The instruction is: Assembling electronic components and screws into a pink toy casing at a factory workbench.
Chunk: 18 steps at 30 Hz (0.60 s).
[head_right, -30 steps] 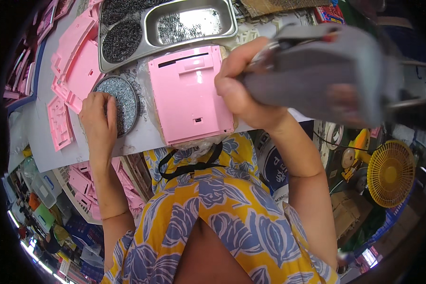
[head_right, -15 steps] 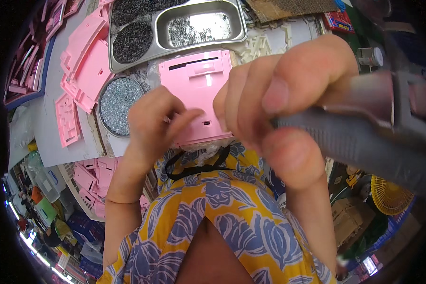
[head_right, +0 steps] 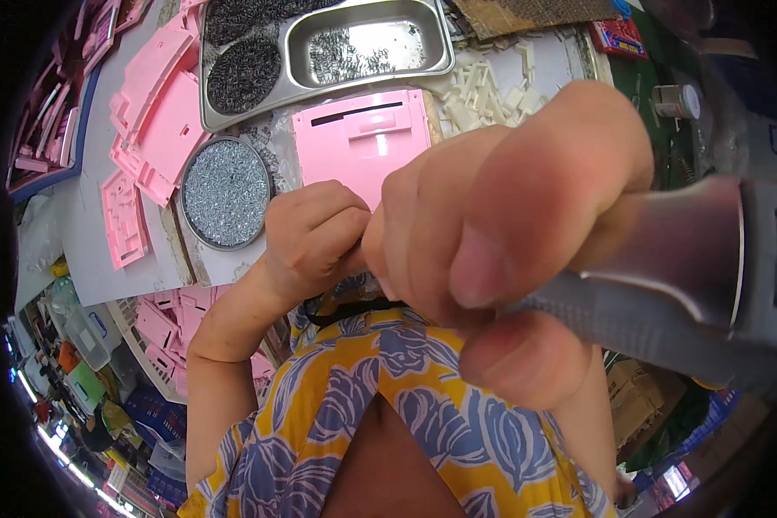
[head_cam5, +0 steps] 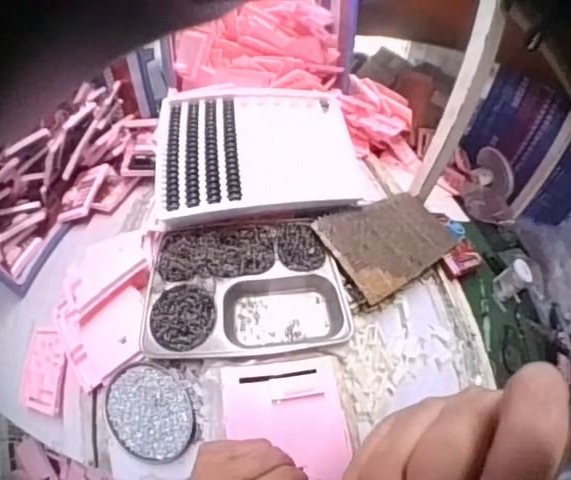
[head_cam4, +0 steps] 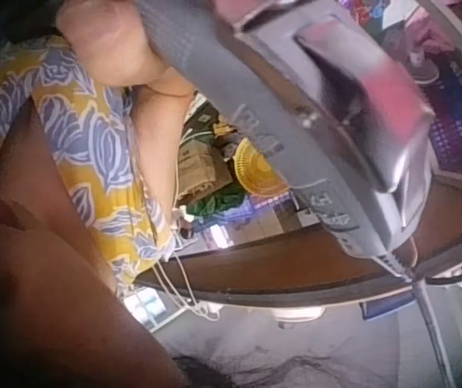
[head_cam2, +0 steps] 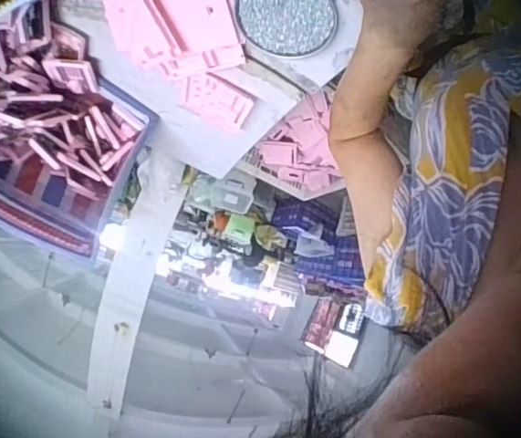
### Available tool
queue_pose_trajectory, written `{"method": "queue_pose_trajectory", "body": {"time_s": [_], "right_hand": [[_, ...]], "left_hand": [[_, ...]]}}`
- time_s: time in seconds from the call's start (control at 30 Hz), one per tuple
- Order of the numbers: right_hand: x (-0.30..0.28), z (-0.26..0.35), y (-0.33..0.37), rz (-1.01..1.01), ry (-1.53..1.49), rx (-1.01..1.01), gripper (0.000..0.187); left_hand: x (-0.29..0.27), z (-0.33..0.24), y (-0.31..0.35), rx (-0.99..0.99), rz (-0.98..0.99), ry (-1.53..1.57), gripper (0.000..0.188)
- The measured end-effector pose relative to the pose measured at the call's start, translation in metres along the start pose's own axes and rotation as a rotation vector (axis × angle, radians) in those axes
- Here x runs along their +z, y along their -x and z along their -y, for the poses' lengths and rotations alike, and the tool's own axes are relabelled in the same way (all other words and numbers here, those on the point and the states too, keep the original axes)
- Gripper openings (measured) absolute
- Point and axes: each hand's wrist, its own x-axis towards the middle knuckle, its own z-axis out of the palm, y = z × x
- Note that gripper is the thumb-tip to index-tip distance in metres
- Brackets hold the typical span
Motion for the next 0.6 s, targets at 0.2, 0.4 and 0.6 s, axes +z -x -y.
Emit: {"method": "queue_pose_trajectory", "body": {"time_s": [0.2, 0.4, 0.6], "right_hand": [[0.003, -0.002, -0.005, 0.071, 0.003, 0.03, 0.03], [0.006, -0.006, -0.005, 0.088, -0.031, 0.026, 0.03], [0.011, -0.008, 0.0, 0.033, 0.024, 0.046, 0.03]], "left_hand": [[-0.007, -0.002, -0.003, -0.005, 0.056, -0.003, 0.037], [-0.006, 0.0, -0.006, 0.018, 0.07, -0.017, 0.036], [-0.003, 0.004, -0.001, 0.032, 0.065, -0.009, 0.036]]}}
